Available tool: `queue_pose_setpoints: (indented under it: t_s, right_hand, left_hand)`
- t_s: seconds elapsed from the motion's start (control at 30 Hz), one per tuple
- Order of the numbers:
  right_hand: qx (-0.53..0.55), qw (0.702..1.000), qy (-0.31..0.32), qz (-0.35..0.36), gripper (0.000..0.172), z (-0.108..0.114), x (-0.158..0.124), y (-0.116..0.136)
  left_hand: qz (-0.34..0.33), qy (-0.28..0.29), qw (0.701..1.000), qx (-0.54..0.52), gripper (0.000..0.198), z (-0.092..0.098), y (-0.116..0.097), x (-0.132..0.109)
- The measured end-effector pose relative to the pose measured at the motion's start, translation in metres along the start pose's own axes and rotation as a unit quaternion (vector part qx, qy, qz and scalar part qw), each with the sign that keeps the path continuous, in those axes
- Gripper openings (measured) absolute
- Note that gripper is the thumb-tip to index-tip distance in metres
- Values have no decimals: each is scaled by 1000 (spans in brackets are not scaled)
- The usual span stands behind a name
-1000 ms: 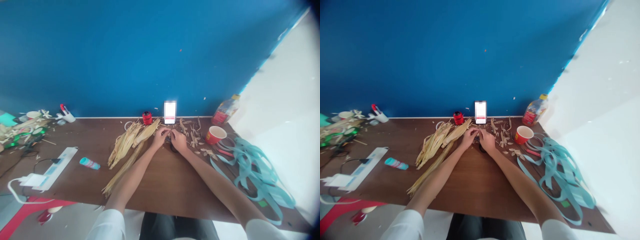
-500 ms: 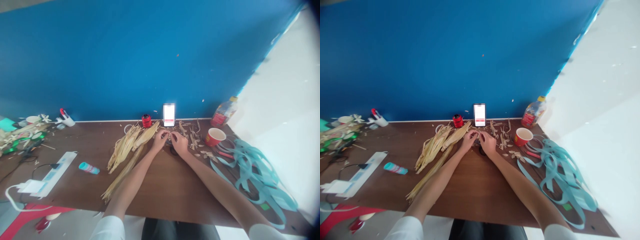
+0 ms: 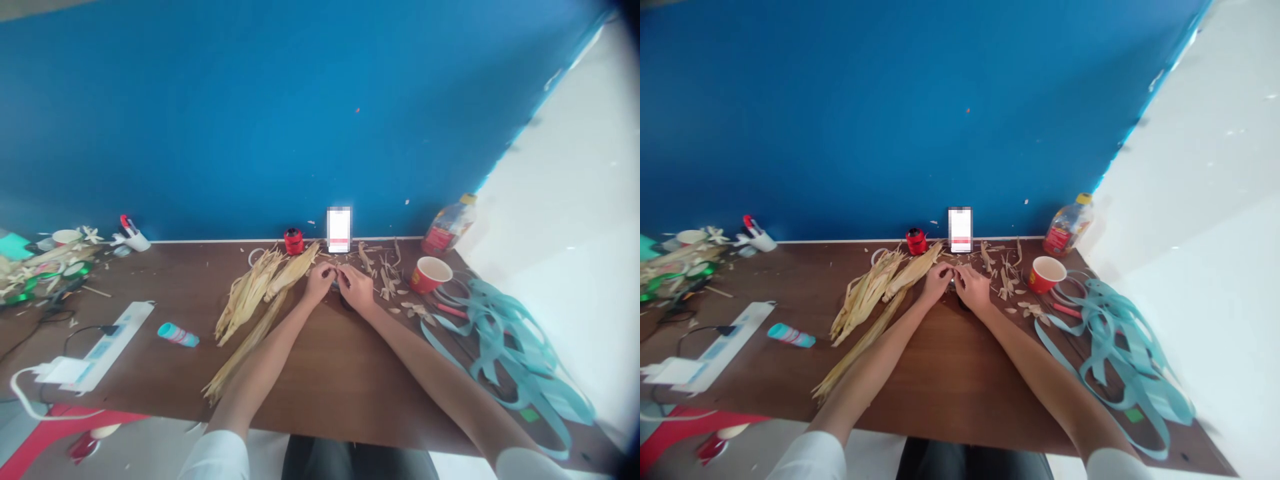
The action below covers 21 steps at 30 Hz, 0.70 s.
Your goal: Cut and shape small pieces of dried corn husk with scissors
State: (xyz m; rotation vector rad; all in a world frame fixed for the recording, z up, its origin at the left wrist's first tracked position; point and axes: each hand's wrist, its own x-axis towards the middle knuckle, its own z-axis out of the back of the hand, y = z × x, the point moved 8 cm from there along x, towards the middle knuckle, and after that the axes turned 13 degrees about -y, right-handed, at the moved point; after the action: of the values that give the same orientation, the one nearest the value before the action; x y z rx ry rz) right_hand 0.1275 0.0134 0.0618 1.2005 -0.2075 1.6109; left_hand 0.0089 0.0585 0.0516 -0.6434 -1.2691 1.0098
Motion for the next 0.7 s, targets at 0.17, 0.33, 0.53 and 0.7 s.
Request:
queue_pose_setpoints:
  t_s: [0.17,0.33,0.53,0.7]
  right_hand:
    - [1,1000,-2,-5,27,0,0,0]
    - [3,999,-21,-28,24,4,2,-2]
    - [29,998,-33,-54,22,8,5,-5]
    - [40,997,-25,-55,21,7,6,-4]
  left_hand:
    - [1,-21,1000,22,15,4,1,1]
    - [-9,1,1000,9,16,0,-5,-1]
    - [-10,21,999,-30,17,-3,-12,-2]
    - [-7,19,999,-28,16,-2,-10,-2]
